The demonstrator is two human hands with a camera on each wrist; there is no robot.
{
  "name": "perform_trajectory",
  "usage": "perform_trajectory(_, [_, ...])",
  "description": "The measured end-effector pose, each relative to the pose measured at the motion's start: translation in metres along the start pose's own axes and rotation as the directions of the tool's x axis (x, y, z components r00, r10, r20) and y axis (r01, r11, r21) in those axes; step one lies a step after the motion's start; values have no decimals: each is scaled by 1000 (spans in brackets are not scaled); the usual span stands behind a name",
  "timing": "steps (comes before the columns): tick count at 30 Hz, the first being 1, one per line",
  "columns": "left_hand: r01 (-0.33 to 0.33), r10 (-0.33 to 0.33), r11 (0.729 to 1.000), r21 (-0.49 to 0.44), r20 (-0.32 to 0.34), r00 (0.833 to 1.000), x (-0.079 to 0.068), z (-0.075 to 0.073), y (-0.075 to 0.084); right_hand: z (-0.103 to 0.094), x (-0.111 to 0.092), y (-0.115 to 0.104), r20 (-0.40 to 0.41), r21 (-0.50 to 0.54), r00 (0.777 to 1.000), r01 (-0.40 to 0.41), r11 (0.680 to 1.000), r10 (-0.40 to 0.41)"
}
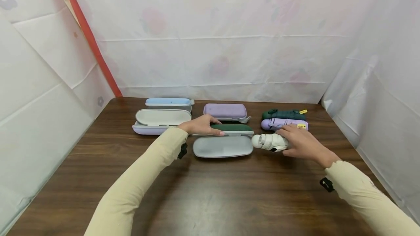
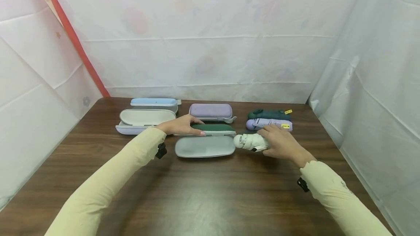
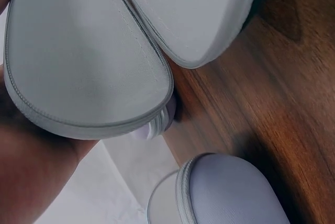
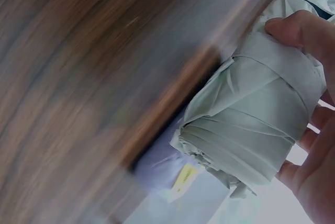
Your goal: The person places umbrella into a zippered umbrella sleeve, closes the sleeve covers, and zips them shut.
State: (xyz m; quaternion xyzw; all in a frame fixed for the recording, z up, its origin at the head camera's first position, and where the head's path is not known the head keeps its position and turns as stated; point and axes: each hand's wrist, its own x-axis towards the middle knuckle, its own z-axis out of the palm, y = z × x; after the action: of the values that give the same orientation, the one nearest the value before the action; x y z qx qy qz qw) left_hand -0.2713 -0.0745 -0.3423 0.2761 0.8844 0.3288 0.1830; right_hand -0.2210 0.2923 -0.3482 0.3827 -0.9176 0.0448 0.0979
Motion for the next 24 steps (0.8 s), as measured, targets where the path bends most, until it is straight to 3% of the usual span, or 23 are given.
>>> perform_trajectory(13, [6,-6,1000,-5,5,1000,4,9,10,9,27,-37,7,30,999,53,998,-53])
perform_trajectory(24, [1,-1,1000,-10,12,1000,7,11,10,11,37,-63,-30,-65,996,88,994,-90])
